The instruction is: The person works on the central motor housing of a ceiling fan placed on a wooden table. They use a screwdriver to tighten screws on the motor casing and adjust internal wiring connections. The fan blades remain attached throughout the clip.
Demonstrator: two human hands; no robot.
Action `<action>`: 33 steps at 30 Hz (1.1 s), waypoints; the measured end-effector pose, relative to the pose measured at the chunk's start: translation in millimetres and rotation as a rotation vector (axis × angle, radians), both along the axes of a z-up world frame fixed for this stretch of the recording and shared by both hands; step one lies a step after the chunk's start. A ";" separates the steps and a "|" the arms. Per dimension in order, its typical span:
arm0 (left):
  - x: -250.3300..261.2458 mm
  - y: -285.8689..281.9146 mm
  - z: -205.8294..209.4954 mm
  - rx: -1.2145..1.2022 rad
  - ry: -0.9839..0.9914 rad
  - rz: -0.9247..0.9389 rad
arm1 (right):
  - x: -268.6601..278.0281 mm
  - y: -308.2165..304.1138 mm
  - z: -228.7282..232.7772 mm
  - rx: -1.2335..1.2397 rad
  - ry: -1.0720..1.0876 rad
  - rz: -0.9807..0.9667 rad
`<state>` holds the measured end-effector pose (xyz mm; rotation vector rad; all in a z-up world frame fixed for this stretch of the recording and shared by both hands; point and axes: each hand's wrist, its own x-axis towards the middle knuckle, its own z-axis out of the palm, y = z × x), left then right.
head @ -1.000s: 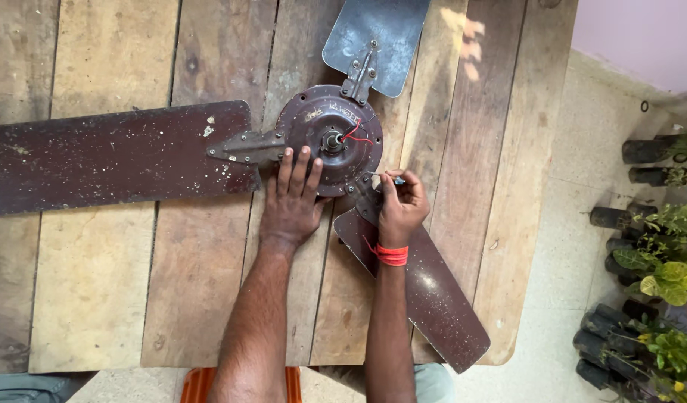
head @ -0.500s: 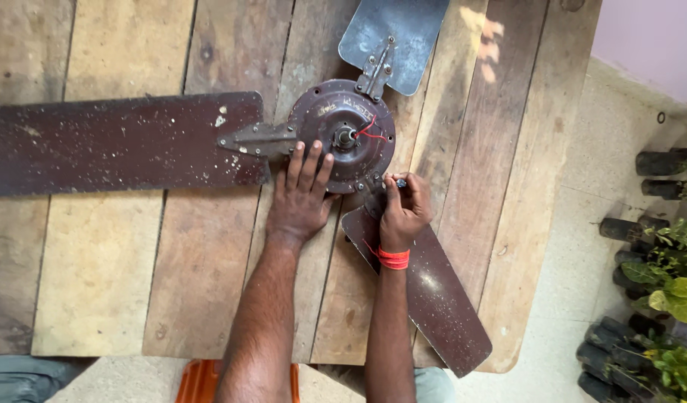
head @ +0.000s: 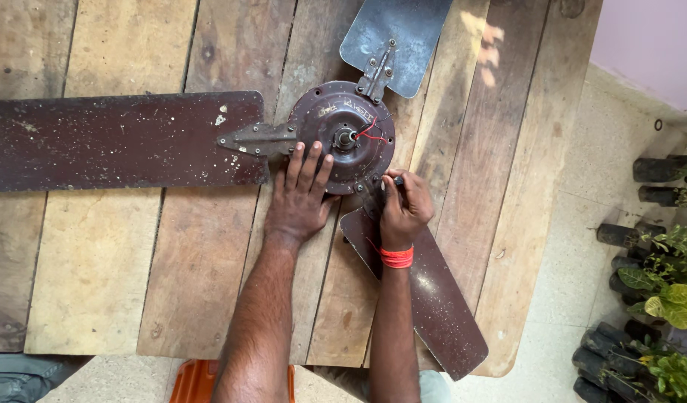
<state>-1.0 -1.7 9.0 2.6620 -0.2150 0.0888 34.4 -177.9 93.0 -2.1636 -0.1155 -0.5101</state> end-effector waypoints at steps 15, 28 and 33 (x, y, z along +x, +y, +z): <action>2.4 0.3 3.5 0.019 -0.017 0.005 | 0.0 -5.0 -15.0 0.324 0.097 0.012; 2.5 0.8 3.2 -0.002 0.037 -0.016 | 3.2 -7.2 0.2 0.034 0.004 0.149; 2.0 0.5 4.4 -0.023 0.032 -0.012 | -1.8 2.9 -3.8 -0.083 -0.059 0.018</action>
